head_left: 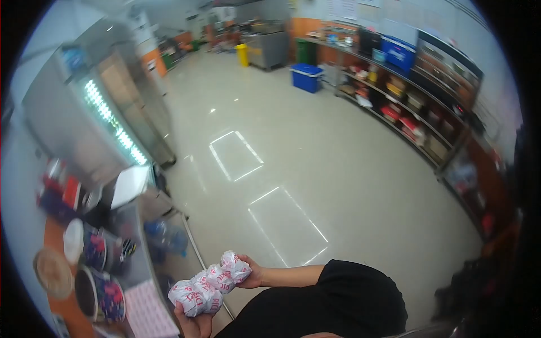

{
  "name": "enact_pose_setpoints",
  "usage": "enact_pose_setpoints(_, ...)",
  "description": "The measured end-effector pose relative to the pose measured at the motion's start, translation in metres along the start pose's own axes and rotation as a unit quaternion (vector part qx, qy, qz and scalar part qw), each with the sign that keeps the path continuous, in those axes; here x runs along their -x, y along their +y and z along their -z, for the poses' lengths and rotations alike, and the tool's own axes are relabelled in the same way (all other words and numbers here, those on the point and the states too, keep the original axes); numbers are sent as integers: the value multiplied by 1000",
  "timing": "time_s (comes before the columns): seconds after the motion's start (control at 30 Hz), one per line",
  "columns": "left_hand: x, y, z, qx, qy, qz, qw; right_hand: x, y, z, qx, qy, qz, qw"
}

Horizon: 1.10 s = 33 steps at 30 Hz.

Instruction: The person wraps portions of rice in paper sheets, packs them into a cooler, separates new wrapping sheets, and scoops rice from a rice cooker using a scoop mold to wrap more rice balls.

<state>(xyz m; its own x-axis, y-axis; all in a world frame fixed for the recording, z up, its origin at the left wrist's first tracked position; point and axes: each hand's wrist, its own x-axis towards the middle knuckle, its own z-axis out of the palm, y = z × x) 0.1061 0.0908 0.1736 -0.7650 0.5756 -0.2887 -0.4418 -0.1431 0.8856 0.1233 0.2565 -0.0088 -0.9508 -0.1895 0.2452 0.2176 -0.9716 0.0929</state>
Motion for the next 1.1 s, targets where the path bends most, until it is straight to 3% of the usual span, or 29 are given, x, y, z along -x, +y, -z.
enact_pose_setpoints(0.13, -54, -12, -36, -38, -75, 53, 995, 31, -50, 19, -9, -25, 103, 994)
enact_pose_setpoints(0.17, -41, 41, 58, -9, -108, 90, 990, -26, 28, 18, 12, 7, 132, 991)
enact_pose_setpoints(0.37, -104, 34, 55, -47, -180, 154, 970, -27, 17, 47, 2, 9, 224, 975)
enact_pose_setpoints(0.47, -110, 55, 64, -52, -179, 192, 963, -42, 34, 53, -3, 85, 264, 961)
enact_pose_setpoints(0.53, -127, 49, 76, -24, -200, 238, 950, -40, 33, 60, 0, 67, 272, 960)
enact_pose_setpoints(0.6, -149, 40, 87, -9, -227, 254, 940, -38, 26, 64, -4, -43, 279, 959)
enact_pose_setpoints(0.73, -146, 53, 164, -33, -257, 278, 925, -71, 91, 83, 46, -2, 333, 942)
enact_pose_setpoints(0.87, -209, 28, 154, -22, -350, 330, 877, -62, 68, 91, 103, 33, 402, 909)
enact_pose_setpoints(0.9, -221, 20, 159, -23, -366, 357, 859, -61, 73, 96, 134, 89, 435, 886)
enact_pose_setpoints(1.07, -285, -27, 173, -40, -434, 449, 780, -71, 99, 130, 158, 100, 573, 798)
enact_pose_setpoints(1.1, -294, -34, 181, -46, -454, 450, 768, -74, 107, 152, 142, 61, 582, 798)
